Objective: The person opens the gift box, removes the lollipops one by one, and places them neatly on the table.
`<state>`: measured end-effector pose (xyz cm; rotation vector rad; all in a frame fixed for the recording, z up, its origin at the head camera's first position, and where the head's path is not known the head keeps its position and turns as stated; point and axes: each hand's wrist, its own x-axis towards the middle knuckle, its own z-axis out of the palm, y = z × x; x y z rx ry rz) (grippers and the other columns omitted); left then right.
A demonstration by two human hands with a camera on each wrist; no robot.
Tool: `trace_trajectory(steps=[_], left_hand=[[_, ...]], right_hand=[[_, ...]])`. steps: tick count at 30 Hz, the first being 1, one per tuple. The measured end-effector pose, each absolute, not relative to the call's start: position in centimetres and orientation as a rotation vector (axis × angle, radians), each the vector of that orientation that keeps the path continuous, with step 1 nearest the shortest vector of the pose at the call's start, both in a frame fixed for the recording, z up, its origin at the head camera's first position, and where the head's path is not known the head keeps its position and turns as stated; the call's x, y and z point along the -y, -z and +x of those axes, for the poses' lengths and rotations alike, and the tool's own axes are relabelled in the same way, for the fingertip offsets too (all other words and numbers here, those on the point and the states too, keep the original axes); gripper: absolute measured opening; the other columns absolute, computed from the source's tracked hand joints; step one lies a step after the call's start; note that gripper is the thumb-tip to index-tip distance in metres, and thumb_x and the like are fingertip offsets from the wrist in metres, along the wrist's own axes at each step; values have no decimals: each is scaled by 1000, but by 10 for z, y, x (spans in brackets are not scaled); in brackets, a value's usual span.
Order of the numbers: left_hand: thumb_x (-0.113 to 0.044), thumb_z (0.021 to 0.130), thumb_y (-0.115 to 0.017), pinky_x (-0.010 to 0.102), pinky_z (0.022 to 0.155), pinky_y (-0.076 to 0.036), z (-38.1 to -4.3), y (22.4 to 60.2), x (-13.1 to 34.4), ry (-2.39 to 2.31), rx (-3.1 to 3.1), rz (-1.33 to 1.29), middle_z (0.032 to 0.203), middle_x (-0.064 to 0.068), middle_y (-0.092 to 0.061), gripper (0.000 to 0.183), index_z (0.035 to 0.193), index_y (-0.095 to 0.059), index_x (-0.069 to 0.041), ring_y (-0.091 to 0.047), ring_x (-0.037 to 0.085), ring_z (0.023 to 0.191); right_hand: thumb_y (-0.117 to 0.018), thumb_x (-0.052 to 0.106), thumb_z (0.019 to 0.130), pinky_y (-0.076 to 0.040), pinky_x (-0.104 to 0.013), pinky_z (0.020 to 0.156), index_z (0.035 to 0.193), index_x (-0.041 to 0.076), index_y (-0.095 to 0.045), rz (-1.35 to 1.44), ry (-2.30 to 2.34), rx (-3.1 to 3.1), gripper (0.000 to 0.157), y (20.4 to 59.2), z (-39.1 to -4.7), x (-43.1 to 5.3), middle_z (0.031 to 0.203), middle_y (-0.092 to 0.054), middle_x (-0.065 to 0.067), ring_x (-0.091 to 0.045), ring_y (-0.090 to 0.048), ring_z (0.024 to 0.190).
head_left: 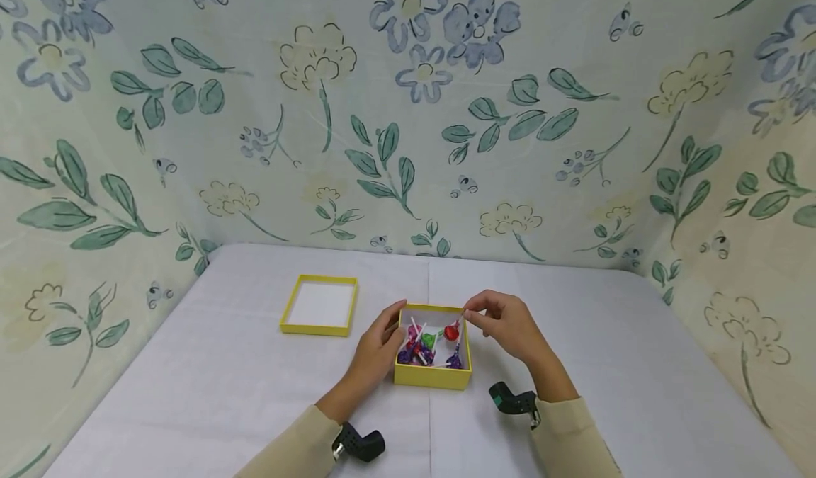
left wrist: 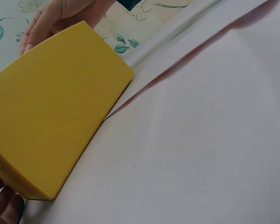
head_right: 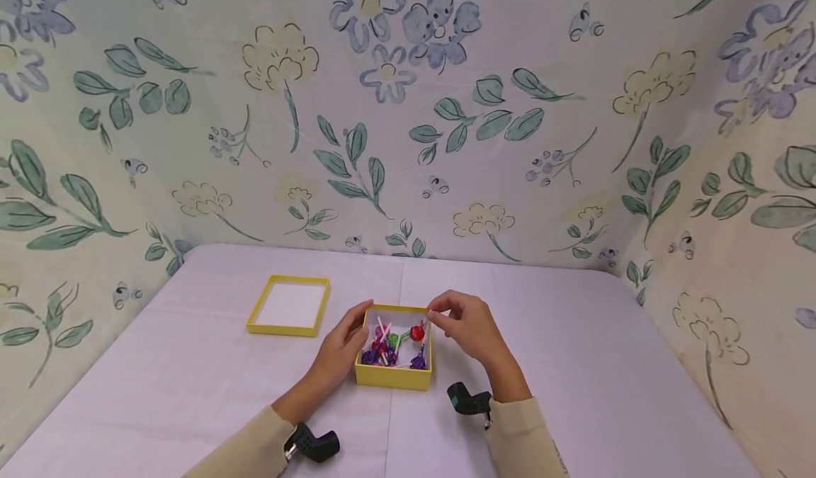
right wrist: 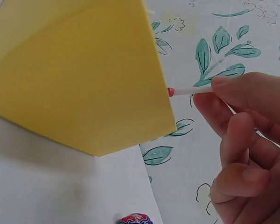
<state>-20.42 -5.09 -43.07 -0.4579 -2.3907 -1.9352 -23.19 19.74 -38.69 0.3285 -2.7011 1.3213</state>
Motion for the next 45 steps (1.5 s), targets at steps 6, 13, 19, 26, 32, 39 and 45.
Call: trace_trajectory(steps=[6,13,19,26,32,39,45], left_hand=[[-14,101,-47,37,110,-36,-212,444,48,1926,2389,-431,149,1,-40,48,145,-39,-29,-41,22,135],[-20,101,-48,35,109,-37,-224,465,50,1905,2396,-441,149,-7,-39,48,145,-39,-35,-41,16,134],[-21,102,-48,35,109,-37,-225,466,50,1911,2398,-440,149,-6,-39,47,144,-38,-39,-41,17,135],[-15,101,-46,38,110,-36,-215,449,50,1920,2402,-450,151,3,-38,48,147,-37,-25,-40,25,136],[-16,102,-46,37,109,-37,-204,431,52,1917,2416,-469,150,6,-38,47,147,-38,-21,-40,27,135],[-17,102,-47,37,109,-37,-205,432,52,1926,2429,-457,150,4,-38,47,147,-38,-23,-40,26,136],[-19,102,-47,37,109,-36,-205,433,52,1922,2426,-455,151,3,-38,47,147,-38,-23,-40,26,136]], right_hand=[[-70,28,89,-51,-27,53,95,16,-69,288,-1326,2647,13,384,-232,-203,83,-66,-4,-24,-57,64],[-71,30,88,-55,-30,59,96,14,-68,254,-1406,2601,17,382,-232,-211,90,-70,-6,-35,-61,72],[-71,27,88,-55,-29,60,97,13,-67,202,-1462,2606,18,380,-232,-217,94,-71,-9,-40,-60,77],[-70,28,89,-56,-32,65,103,14,-70,191,-1462,2654,20,380,-233,-225,98,-70,-7,-39,-61,82],[-69,29,90,-55,-36,66,104,16,-73,165,-1429,2748,20,382,-233,-235,99,-69,-12,-27,-59,77],[-69,26,90,-52,-34,63,103,15,-74,128,-1440,2803,18,382,-232,-241,96,-69,-15,-25,-57,73],[-68,22,91,-51,-33,62,104,11,-74,110,-1442,2810,18,385,-233,-241,94,-68,-16,-25,-56,72]])
